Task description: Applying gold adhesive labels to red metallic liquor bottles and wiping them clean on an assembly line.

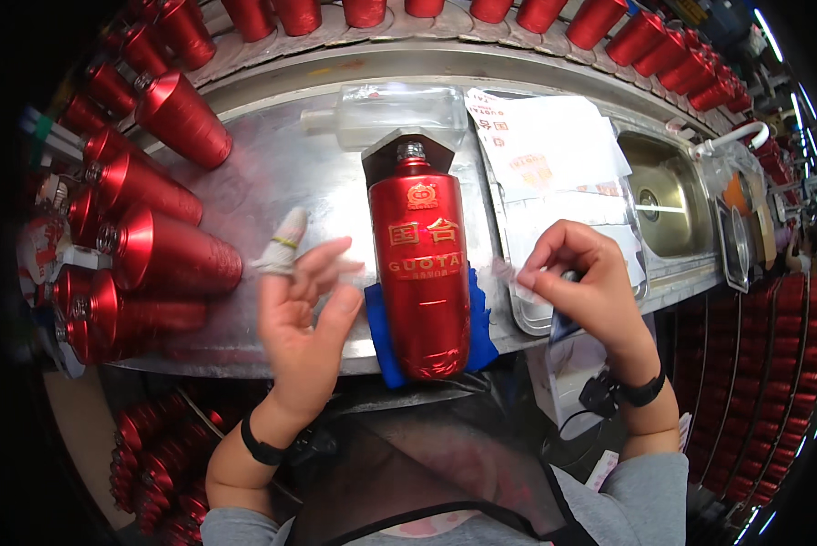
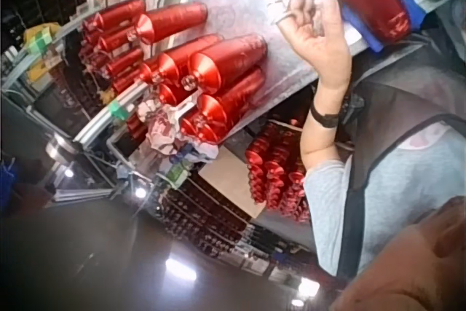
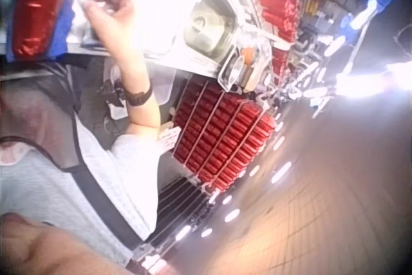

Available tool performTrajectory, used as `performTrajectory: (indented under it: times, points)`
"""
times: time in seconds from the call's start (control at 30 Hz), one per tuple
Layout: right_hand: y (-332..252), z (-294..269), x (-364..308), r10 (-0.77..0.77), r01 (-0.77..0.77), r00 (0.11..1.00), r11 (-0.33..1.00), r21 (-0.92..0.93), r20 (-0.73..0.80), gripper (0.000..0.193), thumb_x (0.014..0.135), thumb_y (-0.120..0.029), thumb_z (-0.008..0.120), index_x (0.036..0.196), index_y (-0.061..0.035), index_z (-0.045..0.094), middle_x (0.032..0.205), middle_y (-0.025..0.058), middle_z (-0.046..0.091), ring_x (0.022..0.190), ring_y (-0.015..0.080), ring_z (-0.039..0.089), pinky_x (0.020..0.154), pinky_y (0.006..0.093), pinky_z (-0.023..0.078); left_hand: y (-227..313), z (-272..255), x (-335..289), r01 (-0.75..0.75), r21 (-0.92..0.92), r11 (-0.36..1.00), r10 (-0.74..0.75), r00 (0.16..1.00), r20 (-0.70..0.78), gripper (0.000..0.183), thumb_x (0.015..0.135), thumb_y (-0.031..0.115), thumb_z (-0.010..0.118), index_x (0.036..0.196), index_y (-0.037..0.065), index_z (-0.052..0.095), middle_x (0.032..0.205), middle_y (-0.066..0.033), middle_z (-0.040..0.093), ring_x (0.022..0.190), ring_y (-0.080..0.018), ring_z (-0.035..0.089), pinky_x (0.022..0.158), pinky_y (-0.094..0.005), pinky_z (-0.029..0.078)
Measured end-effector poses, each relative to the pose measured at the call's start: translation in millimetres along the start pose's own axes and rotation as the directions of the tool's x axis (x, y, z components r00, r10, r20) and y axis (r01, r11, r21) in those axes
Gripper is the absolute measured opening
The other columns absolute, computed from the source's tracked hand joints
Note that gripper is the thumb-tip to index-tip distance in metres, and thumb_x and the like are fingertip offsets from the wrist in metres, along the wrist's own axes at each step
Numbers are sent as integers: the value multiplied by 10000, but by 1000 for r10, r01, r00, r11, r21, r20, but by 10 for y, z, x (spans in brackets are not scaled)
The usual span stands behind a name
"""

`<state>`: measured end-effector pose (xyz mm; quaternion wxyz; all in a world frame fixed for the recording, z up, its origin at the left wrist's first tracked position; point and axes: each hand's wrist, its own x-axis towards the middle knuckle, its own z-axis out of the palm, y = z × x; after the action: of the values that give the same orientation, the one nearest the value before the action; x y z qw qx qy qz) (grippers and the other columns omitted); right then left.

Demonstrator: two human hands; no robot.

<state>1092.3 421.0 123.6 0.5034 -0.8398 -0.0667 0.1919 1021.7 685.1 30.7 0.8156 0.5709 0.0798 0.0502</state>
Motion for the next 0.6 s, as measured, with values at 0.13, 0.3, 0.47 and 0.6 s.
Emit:
performTrajectory:
  times: [0.13,0.3,0.47,0.6]
  points:
    - [-225,427,-164,2,-35,996,928,371,88,124,842,-23,740,893,-33,628,858,4,663,756,37,598,676,195,472,306,124,-152,4,-14,1000,0,967,255,840,882,49,701,1555,13,200,1204,-133,617,974,-148,626,870,-268,504]
    - [-106,714,-215,-11,-9,999,867,498,36,108,865,-43,740,886,-37,634,880,-7,618,778,41,571,685,191,455,357,312,-184,365,-119,924,-328,911,249,750,883,-13,662,1529,34,285,1004,-40,618,780,-50,571,715,-200,478]
    - [79,736,-329,-10,8,1000,978,210,10,118,831,-120,777,840,-43,688,834,-7,586,737,57,510,648,216,414,216,206,-212,282,83,956,-294,928,228,661,892,-29,628,1490,31,352,900,-2,602,740,-34,548,669,-183,448]
    - [177,744,-384,-24,24,1000,998,61,-8,127,831,-106,769,821,-27,671,830,5,596,698,53,508,618,209,403,125,227,-223,196,204,959,-234,955,184,637,891,-29,629,1475,32,379,880,7,592,753,-27,542,676,-177,425]
